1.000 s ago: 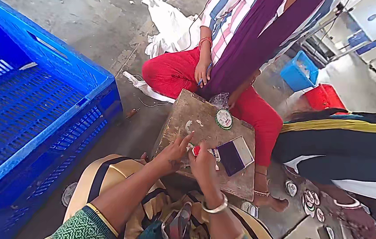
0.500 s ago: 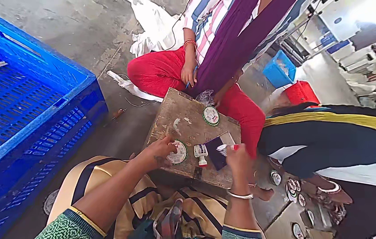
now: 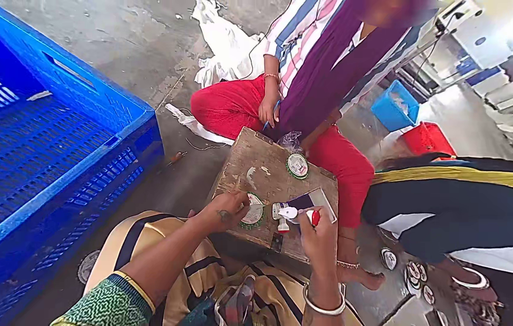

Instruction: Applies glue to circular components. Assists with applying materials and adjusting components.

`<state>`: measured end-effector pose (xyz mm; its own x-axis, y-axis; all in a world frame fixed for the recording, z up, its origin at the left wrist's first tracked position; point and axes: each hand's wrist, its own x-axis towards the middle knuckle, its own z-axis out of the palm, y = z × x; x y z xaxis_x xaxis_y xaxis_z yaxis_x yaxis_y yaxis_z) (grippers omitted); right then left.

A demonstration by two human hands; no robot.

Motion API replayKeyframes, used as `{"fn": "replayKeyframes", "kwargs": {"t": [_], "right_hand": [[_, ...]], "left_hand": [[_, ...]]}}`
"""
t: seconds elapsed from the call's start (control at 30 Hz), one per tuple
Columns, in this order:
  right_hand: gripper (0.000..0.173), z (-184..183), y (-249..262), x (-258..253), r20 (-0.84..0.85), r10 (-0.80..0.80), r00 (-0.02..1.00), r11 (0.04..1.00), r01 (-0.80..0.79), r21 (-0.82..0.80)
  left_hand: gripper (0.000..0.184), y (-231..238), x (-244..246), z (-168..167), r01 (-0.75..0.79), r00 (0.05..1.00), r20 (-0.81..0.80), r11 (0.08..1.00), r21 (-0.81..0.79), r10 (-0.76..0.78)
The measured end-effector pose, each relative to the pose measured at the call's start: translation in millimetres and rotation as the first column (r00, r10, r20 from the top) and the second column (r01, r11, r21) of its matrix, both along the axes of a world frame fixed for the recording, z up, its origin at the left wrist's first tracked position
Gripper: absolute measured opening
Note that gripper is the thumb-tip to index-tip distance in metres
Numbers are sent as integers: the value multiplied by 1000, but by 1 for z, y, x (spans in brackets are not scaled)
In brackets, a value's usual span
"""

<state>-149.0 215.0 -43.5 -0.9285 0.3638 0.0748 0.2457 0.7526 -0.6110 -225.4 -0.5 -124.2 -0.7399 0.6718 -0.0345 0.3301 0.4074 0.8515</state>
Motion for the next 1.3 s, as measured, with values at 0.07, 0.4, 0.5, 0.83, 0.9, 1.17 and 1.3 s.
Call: {"fn": "replayKeyframes", "kwargs": {"t": [0.07, 0.4, 0.5, 0.83, 0.9, 1.17, 1.3], "right_hand": [[28, -4, -12, -1, 10, 68, 998, 998, -68, -12], [34, -14, -69, -30, 267, 174, 948, 958, -225, 175], [34, -32, -75, -30, 309, 157, 938, 955, -223, 193], [38, 20, 31, -25, 38, -242, 969, 947, 228, 227], [46, 5, 48, -33, 194, -307, 932, 932, 253, 259], [38, -7, 40, -24, 98, -255, 962, 957, 237, 166], [32, 11, -8, -5, -9, 44, 999, 997, -43, 70]], "left_hand": [[32, 0, 0, 4, -62, 995, 77, 998, 11, 61], [30, 6, -5, -1, -375, 898, 274, 925, 69, 344], [29, 9, -6, -4, -403, 880, 299, 913, 62, 368], [32, 0, -1, -3, -8, 998, 69, 1000, -12, 9], [40, 1, -2, -3, 66, 998, 16, 994, -83, -65], [28, -1, -1, -9, 1, 999, -53, 1000, 2, -1], [31, 2, -4, -2, -156, 980, 130, 987, 28, 151]]}}
